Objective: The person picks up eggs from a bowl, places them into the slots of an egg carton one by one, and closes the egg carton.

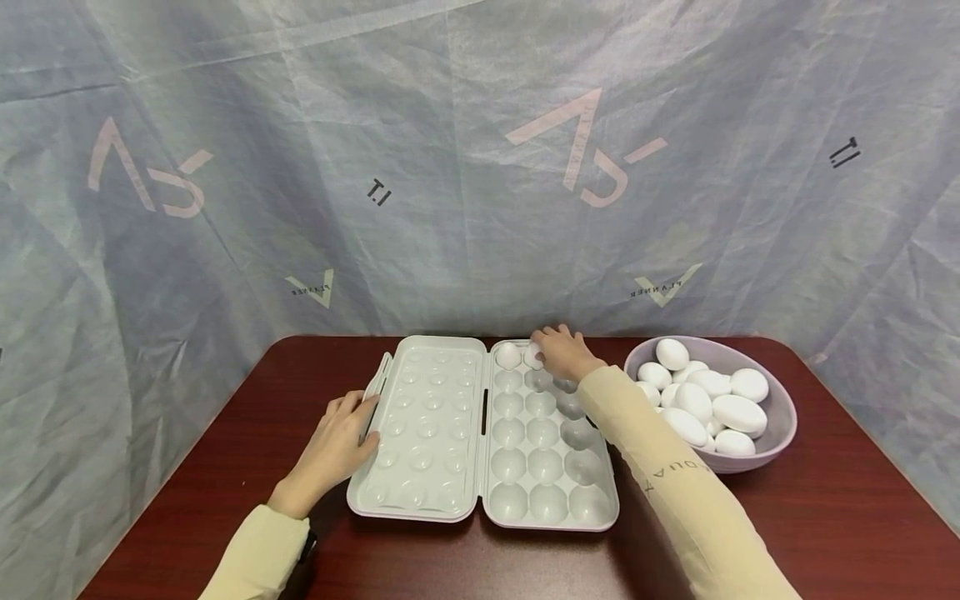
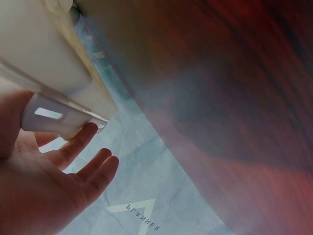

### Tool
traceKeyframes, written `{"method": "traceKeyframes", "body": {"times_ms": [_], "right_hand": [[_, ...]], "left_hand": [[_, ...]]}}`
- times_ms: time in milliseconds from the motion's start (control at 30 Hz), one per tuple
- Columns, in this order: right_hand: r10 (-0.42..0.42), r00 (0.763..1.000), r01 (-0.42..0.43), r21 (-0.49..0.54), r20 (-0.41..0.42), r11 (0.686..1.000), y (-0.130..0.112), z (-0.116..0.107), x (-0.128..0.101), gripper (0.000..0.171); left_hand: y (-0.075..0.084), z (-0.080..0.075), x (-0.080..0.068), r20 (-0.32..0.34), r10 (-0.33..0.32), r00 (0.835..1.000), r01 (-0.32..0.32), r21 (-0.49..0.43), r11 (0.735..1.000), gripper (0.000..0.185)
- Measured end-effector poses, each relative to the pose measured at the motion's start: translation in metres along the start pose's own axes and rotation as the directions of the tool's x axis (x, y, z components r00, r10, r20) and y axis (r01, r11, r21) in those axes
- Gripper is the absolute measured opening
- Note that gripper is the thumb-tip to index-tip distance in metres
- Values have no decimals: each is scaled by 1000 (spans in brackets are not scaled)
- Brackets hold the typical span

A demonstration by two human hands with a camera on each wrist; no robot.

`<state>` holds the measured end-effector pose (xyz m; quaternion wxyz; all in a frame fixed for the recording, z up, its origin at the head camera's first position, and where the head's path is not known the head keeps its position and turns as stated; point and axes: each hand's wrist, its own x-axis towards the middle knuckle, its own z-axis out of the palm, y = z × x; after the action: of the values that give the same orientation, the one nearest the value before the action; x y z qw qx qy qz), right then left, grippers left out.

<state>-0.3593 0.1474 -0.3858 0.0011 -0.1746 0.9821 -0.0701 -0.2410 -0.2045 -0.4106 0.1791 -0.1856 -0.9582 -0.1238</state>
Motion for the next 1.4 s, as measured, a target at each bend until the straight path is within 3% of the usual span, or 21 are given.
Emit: {"method": "traceKeyframes", "body": {"times_ms": [600,900,1133,1400], "right_hand": [[-9,1000,6,-97,-29,995,6,-46,-23,38],[22,998,-29,-126,-55,992,32,-68,-47,39],[42,996,-53,-123,-84,991,62,-74,-67,37],[107,992,-113,-108,-61,988,90,-81,-86,41]], "left_hand": [[0,-2,-1,16,0,1000,0,-4,1000,48],[0,-1,-1,-28,22,999,-22,0,1000,48],[-1,-1,-1,-4,17,1000,-17,3,1000,48],[-1,0,-1,-16,22,1000,-22,10,1000,48]]}}
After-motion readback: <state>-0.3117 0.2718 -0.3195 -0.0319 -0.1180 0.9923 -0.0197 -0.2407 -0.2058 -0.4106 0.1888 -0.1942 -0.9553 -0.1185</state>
